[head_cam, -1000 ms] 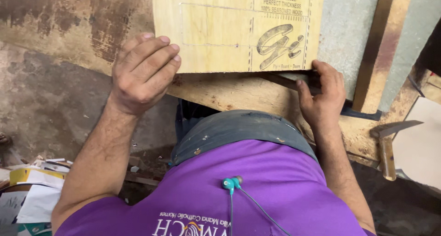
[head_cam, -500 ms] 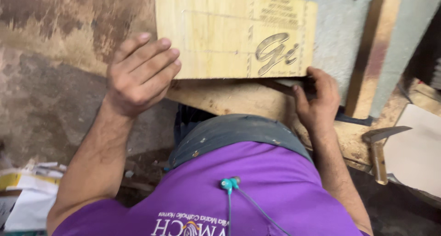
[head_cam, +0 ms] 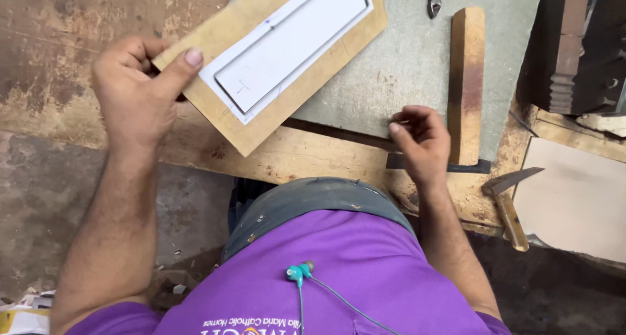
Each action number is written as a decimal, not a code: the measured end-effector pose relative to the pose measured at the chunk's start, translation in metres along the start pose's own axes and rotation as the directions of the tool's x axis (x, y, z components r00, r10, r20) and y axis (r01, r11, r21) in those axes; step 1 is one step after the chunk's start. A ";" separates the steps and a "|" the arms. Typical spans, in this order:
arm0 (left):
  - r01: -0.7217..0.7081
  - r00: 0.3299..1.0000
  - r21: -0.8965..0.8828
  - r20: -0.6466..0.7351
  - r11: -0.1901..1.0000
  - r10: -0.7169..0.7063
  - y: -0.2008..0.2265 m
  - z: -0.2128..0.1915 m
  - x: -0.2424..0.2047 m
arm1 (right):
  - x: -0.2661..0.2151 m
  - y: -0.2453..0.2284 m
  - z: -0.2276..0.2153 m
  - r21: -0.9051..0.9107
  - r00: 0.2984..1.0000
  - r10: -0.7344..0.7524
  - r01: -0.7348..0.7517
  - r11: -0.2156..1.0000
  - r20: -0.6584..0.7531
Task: The person assembles a rectangular wooden frame around a white rectangular insert on a workbench. They use a hammer to tap the wooden pieces into place and a pair of pliers to adjust the fit of the frame components. The person repeatedly checks the alignment and tightness of the frame throughout the process.
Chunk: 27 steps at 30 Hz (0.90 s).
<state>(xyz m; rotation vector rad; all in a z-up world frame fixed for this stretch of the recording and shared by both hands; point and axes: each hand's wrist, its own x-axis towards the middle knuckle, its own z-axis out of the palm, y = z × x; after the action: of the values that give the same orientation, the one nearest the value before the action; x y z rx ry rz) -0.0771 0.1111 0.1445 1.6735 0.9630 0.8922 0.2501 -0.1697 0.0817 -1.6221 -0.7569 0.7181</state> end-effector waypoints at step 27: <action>0.586 0.800 0.025 0.139 0.810 -0.583 -0.043 0.032 -0.050 | 0.016 0.004 0.007 -0.540 0.982 -0.177 0.180 0.822 0.058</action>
<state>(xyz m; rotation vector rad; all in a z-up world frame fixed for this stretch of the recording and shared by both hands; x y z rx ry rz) -0.0775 0.0635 0.0888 1.2747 1.2697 0.3547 0.2547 -0.1539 0.0759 -2.0204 -1.1783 0.3819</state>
